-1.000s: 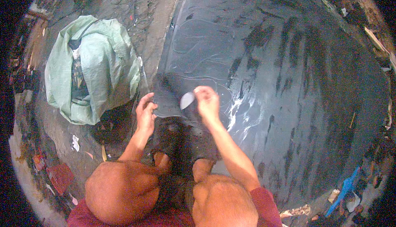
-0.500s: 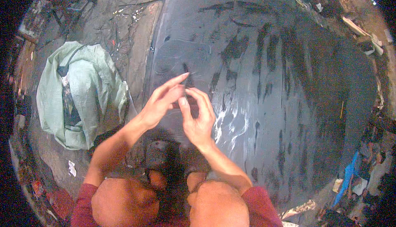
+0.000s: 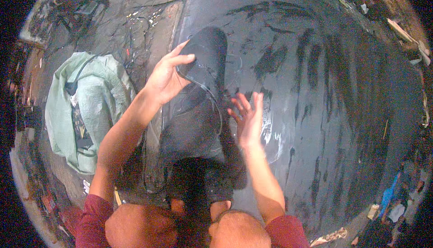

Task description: The person arranges black insoles on a large black mat, placing them one by one in neat rows. The person picks up each insole, positions it, and presses it down to align with the others.

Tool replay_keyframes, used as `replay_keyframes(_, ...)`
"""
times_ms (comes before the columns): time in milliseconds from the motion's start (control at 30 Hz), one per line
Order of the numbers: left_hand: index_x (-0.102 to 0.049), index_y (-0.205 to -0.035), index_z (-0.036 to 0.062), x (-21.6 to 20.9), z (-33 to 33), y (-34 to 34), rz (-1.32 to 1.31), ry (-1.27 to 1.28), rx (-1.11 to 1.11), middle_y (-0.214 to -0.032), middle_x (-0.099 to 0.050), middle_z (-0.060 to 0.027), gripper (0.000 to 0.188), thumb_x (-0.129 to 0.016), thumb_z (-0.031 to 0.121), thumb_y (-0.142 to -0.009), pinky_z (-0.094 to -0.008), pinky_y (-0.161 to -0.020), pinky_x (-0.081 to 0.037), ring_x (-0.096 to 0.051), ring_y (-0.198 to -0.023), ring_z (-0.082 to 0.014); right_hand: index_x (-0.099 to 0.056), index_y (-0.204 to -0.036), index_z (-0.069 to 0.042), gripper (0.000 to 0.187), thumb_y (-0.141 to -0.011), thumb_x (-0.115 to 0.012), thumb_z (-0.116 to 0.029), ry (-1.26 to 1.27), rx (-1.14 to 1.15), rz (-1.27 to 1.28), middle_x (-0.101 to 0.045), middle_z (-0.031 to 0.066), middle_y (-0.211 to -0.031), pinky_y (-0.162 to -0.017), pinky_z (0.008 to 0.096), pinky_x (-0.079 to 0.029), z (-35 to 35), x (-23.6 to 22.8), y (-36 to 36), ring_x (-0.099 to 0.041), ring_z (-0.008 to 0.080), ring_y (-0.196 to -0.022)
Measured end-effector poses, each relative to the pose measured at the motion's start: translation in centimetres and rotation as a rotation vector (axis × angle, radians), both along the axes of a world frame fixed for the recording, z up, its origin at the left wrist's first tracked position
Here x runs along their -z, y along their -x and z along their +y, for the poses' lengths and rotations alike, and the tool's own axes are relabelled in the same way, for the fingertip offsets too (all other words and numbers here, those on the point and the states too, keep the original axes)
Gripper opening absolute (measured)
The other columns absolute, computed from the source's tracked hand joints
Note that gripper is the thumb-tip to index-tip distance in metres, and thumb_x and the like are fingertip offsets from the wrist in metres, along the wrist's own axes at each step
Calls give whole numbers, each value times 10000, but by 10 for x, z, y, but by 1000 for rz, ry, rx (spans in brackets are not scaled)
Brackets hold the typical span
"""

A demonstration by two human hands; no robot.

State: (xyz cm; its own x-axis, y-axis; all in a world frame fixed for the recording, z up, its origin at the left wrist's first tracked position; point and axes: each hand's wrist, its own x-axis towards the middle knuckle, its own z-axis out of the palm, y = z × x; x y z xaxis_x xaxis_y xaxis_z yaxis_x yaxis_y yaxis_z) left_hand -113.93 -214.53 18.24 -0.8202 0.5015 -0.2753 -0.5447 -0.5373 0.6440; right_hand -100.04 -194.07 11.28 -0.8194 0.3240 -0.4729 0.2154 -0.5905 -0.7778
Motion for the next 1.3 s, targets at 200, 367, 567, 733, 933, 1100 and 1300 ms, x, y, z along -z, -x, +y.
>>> replay_keyframes(200,-420,-1445,52,8,26,-28,-121,110,4,-1199,-633,-131,568,-573,-21,-903,-474,-909,-567,-654,-1060,-272,-12,-1591,-132,1274,-683,-905,-164,-675,36,143,-244,196,-1565,-998,480,-457,-72,44,-61,-480,285,-1238)
replay_keyframes(367,-375,-1474,56,-9,38,-21,-68,62,-202,-1241,-598,-143,618,-574,-3,-892,-486,-919,-555,-643,-1075,-278,-488,-1415,-39,611,-848,-701,38,-923,-159,-51,-623,187,-1258,-978,389,-487,-36,116,-95,-591,257,-1178)
replay_keyframes(567,-366,-1469,56,-34,43,18,133,53,-165,-1249,-589,-151,629,-580,-11,-881,-477,-909,-545,-632,-1074,-271,-458,-1468,-111,715,-970,-424,-624,264,-215,365,-535,174,-1425,-1063,523,-425,13,51,10,-534,366,-1271)
replay_keyframes(733,-429,-1413,76,4,10,91,373,258,-315,-1248,-584,-119,569,-592,-39,-880,-405,-855,-560,-626,-1059,-238,-485,-1420,-75,745,-920,-547,-624,299,68,395,-538,107,-1421,-1104,507,-370,49,-46,135,-486,301,-1318)
replay_keyframes(933,-573,-1351,109,77,-40,147,150,808,-356,-1301,-608,-81,522,-719,73,-852,-388,-831,-553,-610,-1118,-204,-588,-1269,6,537,-758,-749,26,-754,-240,442,-689,86,-1177,-964,342,-482,52,14,255,-639,193,-1048)
replay_keyframes(1100,-695,-1195,41,147,-52,163,69,949,-317,-1059,-706,-76,409,-793,87,-801,-324,-763,-569,-639,-864,-169,-626,-1216,0,482,-745,-683,80,-723,-263,148,-705,80,-1109,-882,310,-518,52,89,290,-652,163,-986)
replay_keyframes(1300,-732,-1106,13,186,-47,178,81,982,-337,-953,-735,-80,357,-824,41,-762,-259,-638,-564,-644,-718,-126,-477,-1401,79,743,-713,-756,31,-827,-340,129,-588,211,-1370,-1045,346,-452,77,131,298,-572,292,-1262)
